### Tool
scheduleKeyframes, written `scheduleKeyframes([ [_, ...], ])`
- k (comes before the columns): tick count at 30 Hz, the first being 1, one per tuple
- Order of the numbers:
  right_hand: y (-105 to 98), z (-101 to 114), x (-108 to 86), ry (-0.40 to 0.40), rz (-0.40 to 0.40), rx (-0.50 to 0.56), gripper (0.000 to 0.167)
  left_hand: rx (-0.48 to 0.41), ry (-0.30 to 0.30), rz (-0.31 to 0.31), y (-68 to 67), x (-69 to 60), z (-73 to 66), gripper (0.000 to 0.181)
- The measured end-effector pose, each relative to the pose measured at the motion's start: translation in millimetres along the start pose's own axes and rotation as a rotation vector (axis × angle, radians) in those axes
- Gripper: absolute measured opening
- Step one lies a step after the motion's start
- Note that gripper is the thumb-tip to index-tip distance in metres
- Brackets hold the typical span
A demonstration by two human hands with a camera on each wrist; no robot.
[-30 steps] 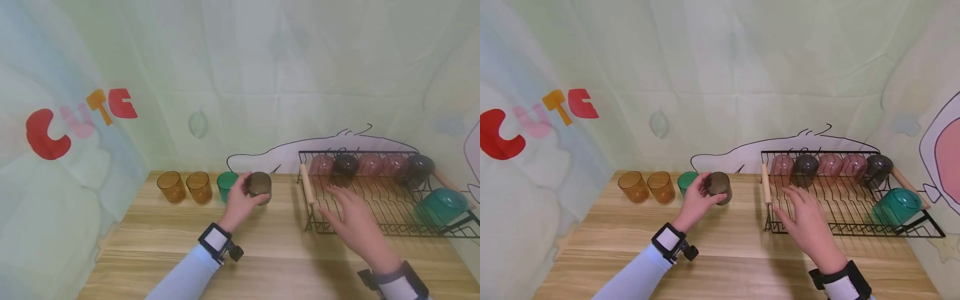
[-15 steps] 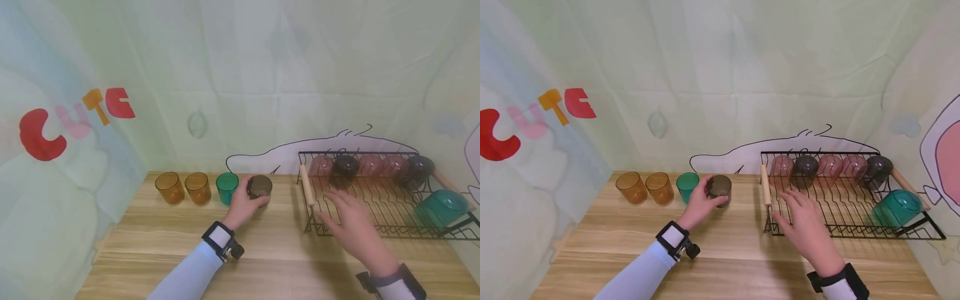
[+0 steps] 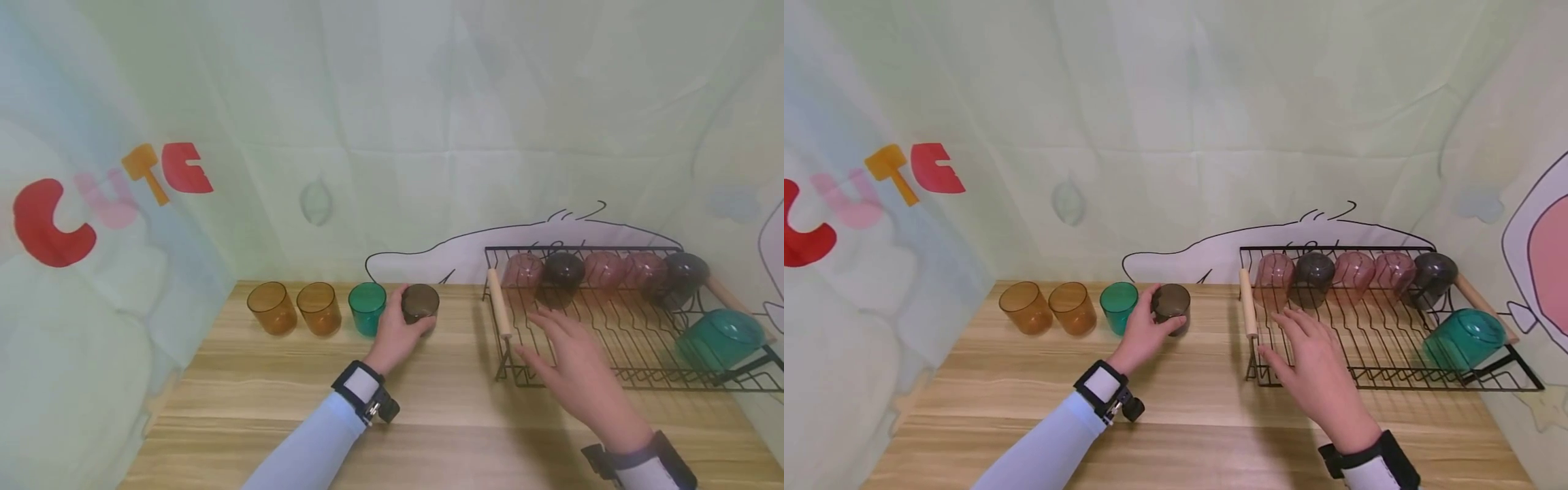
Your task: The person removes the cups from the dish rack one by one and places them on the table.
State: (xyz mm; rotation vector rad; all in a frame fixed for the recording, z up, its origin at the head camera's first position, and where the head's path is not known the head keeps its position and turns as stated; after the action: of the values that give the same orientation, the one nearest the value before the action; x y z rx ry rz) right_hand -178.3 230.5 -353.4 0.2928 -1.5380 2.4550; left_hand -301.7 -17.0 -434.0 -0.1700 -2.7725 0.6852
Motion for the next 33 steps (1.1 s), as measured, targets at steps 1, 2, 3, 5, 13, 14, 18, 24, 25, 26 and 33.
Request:
scheduleKeyframes([
  [1,0.2,-0.3,-0.3,0.0,0.0,0.0,0.064,0.003,-0.002,-0.003,-0.3,-0.1,-0.1,0.081],
  [2,0.3,-0.5,-0.4,0.0,0.001,0.001,0.065,0.007,-0.004,-0.005,-0.4,-0.3,0.0,0.081],
  [3,0.6,-0.7,-0.6,-0.001,0.001,0.003,0.066,0.011,-0.006,-0.008,-0.5,-0.3,0.2,0.081],
  [5,0.5,-0.7,-1.2,-0.002,0.002,0.007,0.066,0.016,-0.011,-0.016,-1.1,-0.6,0.8,0.081],
  [13,-1.6,-1.3,-2.2,0.005,-0.001,0.009,0.063,0.038,-0.022,-0.036,-2.3,-0.4,3.3,0.083],
  [14,-1.9,-1.4,-2.0,0.005,-0.003,0.007,0.063,0.04,-0.021,-0.038,-2.6,-0.4,3.5,0.083],
  [18,-4.8,-0.8,-1.4,-0.007,-0.006,0.011,0.064,0.043,-0.014,-0.045,-4.0,-0.1,3.9,0.084],
  [24,-11.0,-1.5,-1.1,-0.019,0.0,-0.011,0.058,0.058,-0.02,-0.043,-5.3,-0.8,2.7,0.086],
  [25,-11.9,-2.1,-1.0,-0.017,-0.002,-0.015,0.057,0.058,-0.019,-0.042,-5.4,-1.1,1.8,0.086],
  [26,-12.7,-2.6,-1.0,-0.016,-0.001,-0.011,0.057,0.059,-0.019,-0.039,-5.3,-1.4,1.0,0.086],
  [33,-20.1,-9.0,0.0,0.015,0.004,0.016,0.06,0.067,0.002,-0.018,-5.5,-5.1,-9.3,0.087],
])
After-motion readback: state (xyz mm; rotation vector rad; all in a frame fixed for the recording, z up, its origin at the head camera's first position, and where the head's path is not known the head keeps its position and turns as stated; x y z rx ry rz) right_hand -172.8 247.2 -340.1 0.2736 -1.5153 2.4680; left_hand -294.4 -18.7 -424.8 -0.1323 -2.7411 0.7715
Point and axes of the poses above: each hand's wrist, its own x-axis towards the middle knuckle, its own y-axis out of the palm, z = x × y, the point moved 8 cm from there along x, towards the middle knuckle, and after that the axes turned 11 degrees about y, right-handed, at the moved point
